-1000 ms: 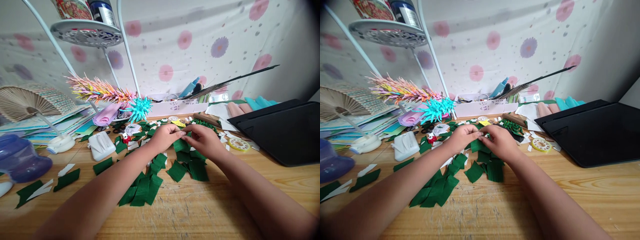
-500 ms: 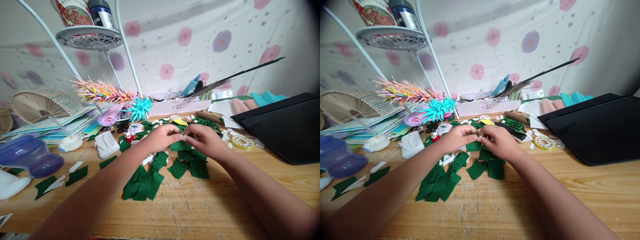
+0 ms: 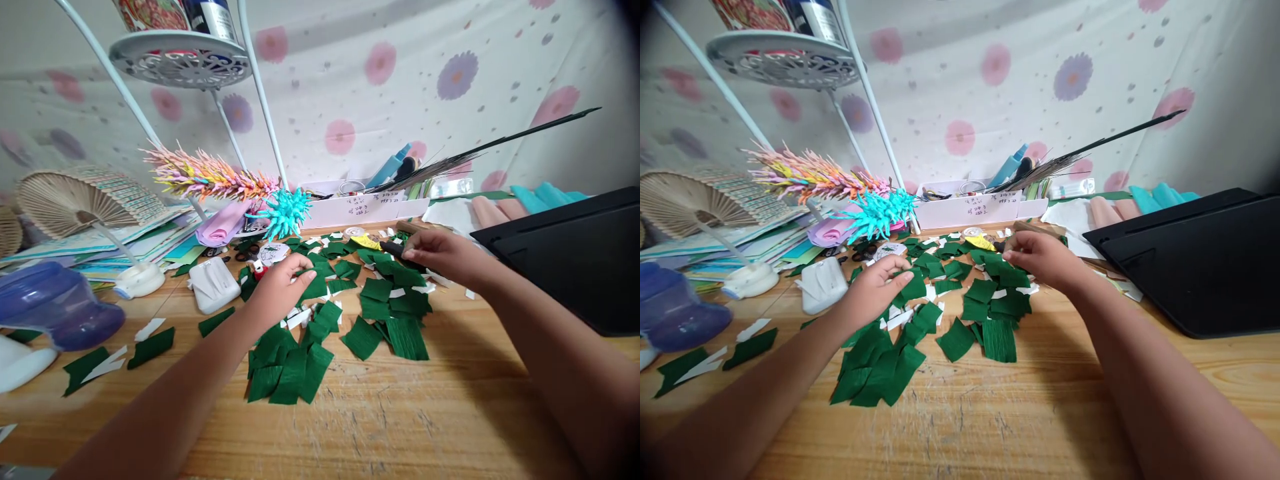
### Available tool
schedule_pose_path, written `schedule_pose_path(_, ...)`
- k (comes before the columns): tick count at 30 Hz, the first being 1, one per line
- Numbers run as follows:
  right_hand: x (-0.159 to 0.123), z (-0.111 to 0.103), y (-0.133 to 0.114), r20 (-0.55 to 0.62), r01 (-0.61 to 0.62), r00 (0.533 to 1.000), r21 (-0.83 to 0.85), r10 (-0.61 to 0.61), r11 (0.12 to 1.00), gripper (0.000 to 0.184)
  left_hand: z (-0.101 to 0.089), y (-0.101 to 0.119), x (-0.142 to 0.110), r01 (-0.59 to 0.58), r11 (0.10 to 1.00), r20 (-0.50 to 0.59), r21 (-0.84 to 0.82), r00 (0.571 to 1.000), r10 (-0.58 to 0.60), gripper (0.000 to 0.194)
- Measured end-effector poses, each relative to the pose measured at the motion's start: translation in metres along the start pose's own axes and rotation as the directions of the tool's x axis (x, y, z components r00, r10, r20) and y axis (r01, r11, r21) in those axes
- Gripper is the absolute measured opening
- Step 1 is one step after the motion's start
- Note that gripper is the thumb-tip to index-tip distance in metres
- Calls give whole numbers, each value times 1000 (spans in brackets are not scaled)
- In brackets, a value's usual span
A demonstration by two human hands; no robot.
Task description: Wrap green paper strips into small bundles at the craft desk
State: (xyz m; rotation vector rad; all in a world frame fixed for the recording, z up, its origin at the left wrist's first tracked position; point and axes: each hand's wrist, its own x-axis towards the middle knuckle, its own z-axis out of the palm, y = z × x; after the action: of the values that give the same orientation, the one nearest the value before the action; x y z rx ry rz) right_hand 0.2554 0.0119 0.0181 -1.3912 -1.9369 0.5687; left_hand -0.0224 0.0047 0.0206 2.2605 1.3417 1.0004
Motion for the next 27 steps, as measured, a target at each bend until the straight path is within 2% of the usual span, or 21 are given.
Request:
schedule_pose_path(2, -2, 0, 2, 112, -35, 992, -201, 58, 979, 11, 4, -2, -1, -39, 995, 14, 97, 999, 38, 8)
schedule_pose_path(4, -5, 6, -3, 207, -2, 975, -365, 83, 931, 6, 4, 0, -3, -80, 986, 15, 143, 997, 79, 7)
schedule_pose_path(8, -6, 22, -16, 306, 13, 939, -492, 159, 871, 5, 3, 3, -6, -149, 966, 26, 209, 989, 147, 6)
schedule_pose_path(14, -1, 27, -17, 322, -18, 917, -558, 237, 830, 11, 10, 4, -7, -309, 918, 182, 250, 946, 269, 11)
schedule_pose_path(17, 0, 26, -17, 326, -11, 914, -573, 240, 819, 11, 11, 6, -8, -358, 899, 210, 254, 927, 310, 13)
schedule_pose_path(23, -3, 24, -17, 308, 4, 928, -568, 209, 823, 9, 10, 4, -9, -380, 898, 243, 222, 913, 327, 14)
schedule_pose_path(27, -3, 21, -15, 246, 49, 964, -548, 105, 835, 8, 10, 3, -9, -296, 921, 242, 253, 941, 237, 14)
